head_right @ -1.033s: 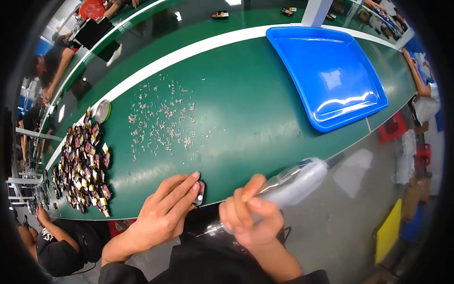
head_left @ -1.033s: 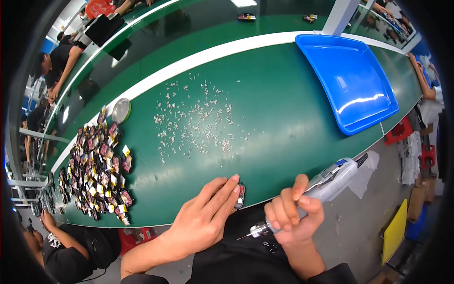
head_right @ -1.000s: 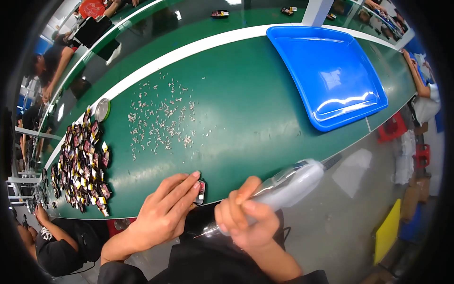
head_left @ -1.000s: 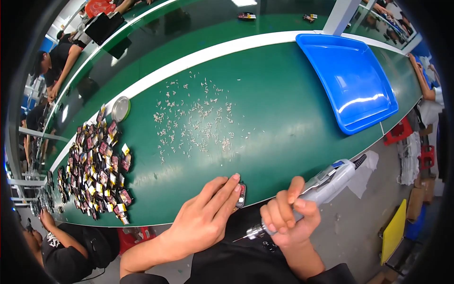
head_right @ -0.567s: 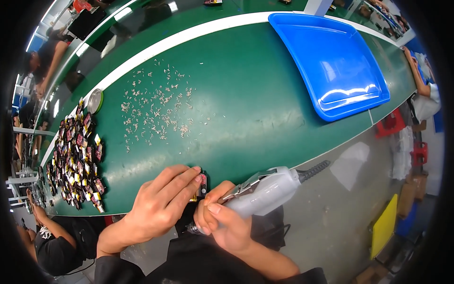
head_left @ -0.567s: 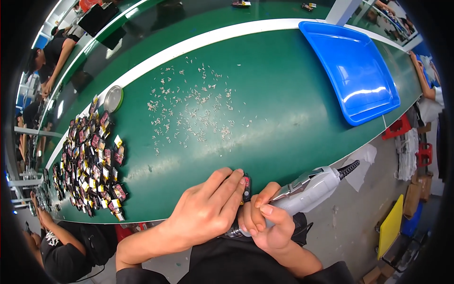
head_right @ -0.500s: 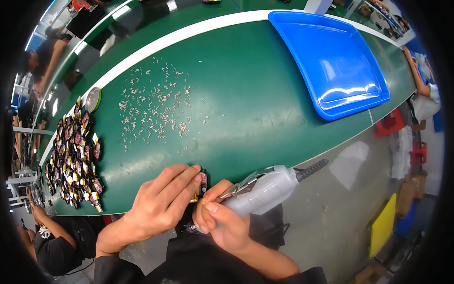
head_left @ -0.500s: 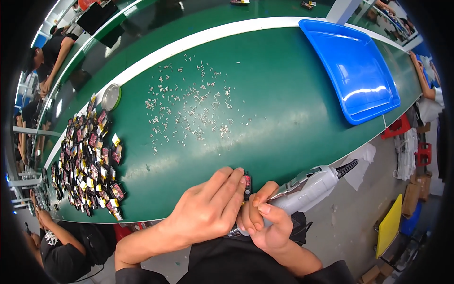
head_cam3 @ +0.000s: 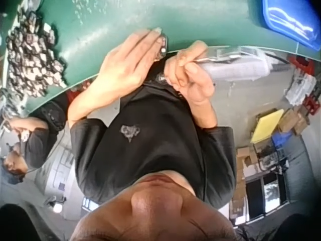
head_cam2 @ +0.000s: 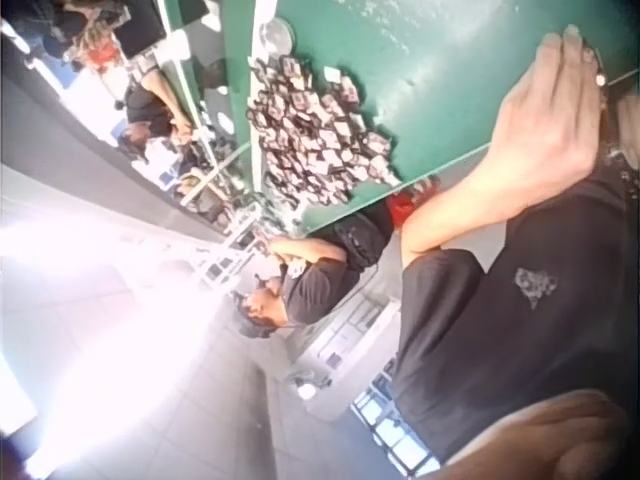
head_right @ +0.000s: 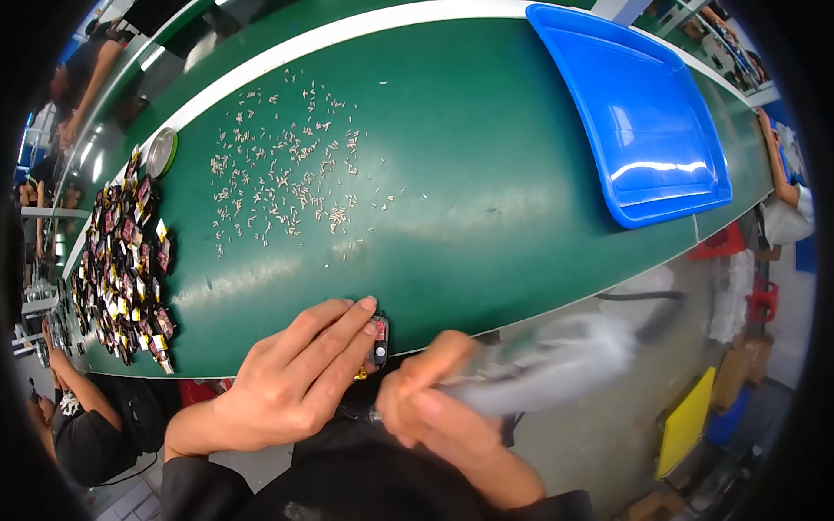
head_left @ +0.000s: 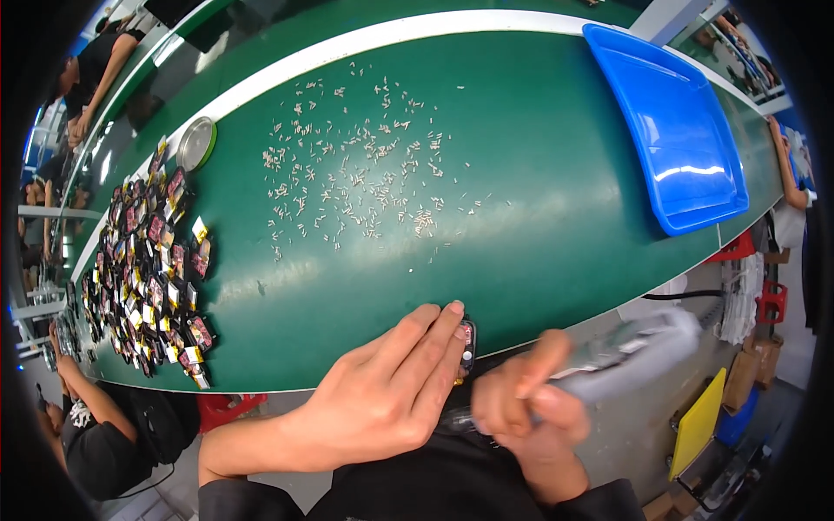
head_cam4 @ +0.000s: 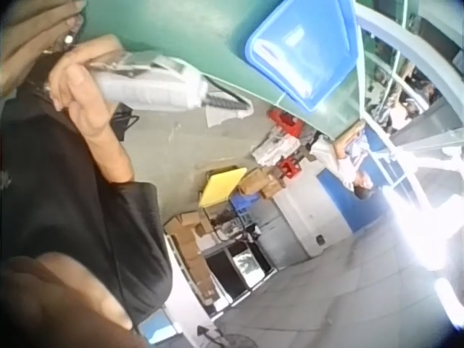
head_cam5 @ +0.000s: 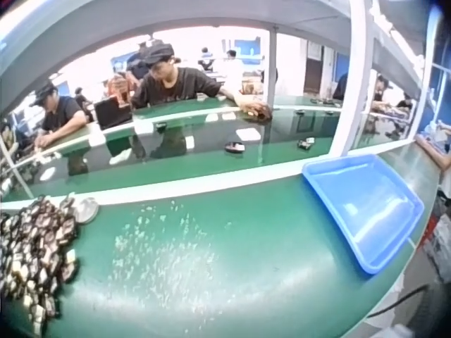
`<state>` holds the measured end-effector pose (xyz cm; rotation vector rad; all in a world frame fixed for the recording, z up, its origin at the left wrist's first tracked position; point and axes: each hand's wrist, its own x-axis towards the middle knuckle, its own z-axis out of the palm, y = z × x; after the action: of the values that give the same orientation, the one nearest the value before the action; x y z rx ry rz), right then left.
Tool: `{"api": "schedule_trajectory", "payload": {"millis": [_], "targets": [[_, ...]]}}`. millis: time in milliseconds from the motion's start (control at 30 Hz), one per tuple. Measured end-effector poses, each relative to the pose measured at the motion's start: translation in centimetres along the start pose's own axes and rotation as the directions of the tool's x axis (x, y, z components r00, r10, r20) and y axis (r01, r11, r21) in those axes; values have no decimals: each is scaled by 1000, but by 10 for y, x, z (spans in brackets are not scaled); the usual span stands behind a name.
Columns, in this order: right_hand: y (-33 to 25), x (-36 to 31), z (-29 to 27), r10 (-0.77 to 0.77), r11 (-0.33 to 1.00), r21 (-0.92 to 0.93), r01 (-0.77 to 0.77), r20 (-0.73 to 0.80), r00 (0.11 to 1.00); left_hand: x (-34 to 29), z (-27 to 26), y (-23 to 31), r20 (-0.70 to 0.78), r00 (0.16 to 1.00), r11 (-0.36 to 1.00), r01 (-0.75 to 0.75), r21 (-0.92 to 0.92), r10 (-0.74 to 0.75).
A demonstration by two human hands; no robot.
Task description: Assembling small electronic components using an electric screwdriver on a factory assembly line.
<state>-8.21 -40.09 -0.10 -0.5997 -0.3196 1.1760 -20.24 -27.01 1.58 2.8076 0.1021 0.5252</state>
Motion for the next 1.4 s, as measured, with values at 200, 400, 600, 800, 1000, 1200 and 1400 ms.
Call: {"api": "schedule_trajectory", "payload": {"millis": [200, 400, 600, 800, 1000, 1200, 1400], "targets": [[-51, 34, 7, -261, 940, -182, 288, 157, 952, -4, -3, 10, 82, 997, 998, 7, 68, -12], [-49, 56, 4, -282, 902, -275, 332, 204, 937, -7, 3, 12, 38, 999, 996, 9, 85, -13], [-47, 59, 0, -279, 889, -312, 335, 212, 937, -6, 6, 12, 12, 1000, 997, 23, 78, -24], [-46, 60, 3, -262, 888, -332, 318, 202, 944, -7, 6, 10, 21, 999, 997, 23, 67, -25], [-46, 64, 19, -186, 838, -461, 291, 261, 947, -7, 10, 11, -58, 998, 996, 31, 80, -26], [-46, 69, 22, -96, 744, -604, 286, 326, 940, -8, 6, 8, -23, 1000, 997, 10, 71, -9], [-39, 68, 31, -108, 760, -569, 316, 368, 923, -11, -8, 13, 47, 998, 996, 36, 83, -40]]}}
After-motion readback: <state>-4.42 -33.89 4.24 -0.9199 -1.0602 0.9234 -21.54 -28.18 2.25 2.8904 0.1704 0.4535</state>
